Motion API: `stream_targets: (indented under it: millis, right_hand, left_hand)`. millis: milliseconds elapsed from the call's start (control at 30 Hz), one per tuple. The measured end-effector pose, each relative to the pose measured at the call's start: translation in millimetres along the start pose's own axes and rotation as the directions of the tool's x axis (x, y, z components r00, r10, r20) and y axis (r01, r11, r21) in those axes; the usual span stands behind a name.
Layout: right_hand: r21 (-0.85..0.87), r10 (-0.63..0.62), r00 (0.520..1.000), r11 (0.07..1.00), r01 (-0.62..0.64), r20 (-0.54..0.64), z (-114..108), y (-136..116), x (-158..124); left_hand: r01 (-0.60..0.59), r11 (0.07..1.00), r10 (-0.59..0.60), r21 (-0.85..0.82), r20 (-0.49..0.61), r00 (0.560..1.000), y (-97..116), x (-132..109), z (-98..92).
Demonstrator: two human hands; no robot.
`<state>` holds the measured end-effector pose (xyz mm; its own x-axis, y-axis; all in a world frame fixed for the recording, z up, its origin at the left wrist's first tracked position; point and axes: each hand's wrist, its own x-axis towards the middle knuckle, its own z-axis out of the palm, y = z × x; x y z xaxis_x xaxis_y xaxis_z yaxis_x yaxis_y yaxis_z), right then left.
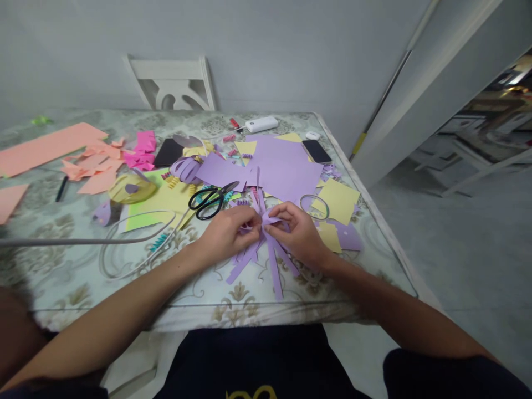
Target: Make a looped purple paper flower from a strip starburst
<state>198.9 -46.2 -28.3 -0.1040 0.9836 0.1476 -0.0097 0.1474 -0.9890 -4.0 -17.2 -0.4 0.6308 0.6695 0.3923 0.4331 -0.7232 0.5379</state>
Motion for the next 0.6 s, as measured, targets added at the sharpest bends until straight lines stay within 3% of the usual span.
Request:
stream_targets:
  millis: [433, 533, 600]
  right_hand:
    - [0.178, 0.196, 0.980, 0.964, -0.198, 0.026, -3, -13, 3]
    - [0.217, 0.206, 0.977, 0.953, -0.212, 0.049, -3, -16, 2]
    - [0.246, 0.198, 0.978, 0.947, -0.209, 0.069, -3, -17, 2]
  left_hand:
    - [0.239, 0.936, -0.240, -0.258, 0.030, 0.970, 1, 6, -4.7]
    - [0.371, 0.858, -0.354, -0.355, 0.116, 0.928, 1, 8, -7.2]
    - [0.487, 0.742, -0.419, -0.461, 0.247, 0.873, 1, 9, -8.4]
